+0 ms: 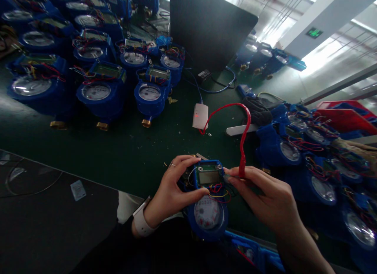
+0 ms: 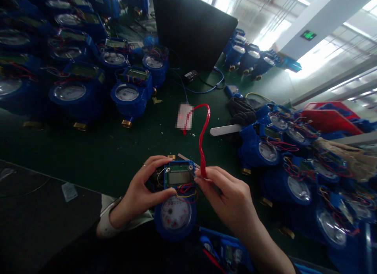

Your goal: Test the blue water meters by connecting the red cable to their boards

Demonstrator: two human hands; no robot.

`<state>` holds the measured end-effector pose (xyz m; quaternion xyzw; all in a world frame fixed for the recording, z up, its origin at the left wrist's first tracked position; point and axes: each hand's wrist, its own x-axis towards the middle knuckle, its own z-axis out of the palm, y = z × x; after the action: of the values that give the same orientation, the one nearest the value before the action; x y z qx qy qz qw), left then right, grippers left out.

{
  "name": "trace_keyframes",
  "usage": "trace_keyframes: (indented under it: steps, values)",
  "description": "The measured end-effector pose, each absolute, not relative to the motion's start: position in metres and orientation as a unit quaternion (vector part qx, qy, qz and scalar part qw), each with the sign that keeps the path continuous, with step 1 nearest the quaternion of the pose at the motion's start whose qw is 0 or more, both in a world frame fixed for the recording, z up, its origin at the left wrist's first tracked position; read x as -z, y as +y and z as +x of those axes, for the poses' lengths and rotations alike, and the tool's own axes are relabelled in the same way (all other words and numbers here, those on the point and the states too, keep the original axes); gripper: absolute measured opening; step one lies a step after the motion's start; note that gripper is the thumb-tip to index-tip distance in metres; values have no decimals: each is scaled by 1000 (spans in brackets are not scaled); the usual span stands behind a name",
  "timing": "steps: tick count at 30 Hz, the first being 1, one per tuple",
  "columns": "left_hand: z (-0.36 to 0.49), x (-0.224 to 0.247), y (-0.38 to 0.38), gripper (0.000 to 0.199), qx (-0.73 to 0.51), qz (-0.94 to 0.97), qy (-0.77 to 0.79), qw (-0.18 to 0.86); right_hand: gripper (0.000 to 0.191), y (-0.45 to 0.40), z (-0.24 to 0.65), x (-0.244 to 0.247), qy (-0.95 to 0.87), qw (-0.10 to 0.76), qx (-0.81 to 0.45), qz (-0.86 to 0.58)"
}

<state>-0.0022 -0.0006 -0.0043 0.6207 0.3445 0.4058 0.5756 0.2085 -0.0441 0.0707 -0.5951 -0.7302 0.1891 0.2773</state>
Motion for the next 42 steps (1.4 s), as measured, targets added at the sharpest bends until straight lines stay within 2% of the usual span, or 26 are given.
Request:
trace_keyframes:
  steps: [28,37,42]
  values:
    - [-1,2,0,55,-409,624,342,571,14,-45,210,-70,-720,277,-198,-605]
    - [0,5,2,57,-411,642,333,555,9,-47,210,-66,-709,278,-189,-620]
    - [-9,3,1,58,-373,674,334,543,18,-47,209,-60,-714,290,-164,-616]
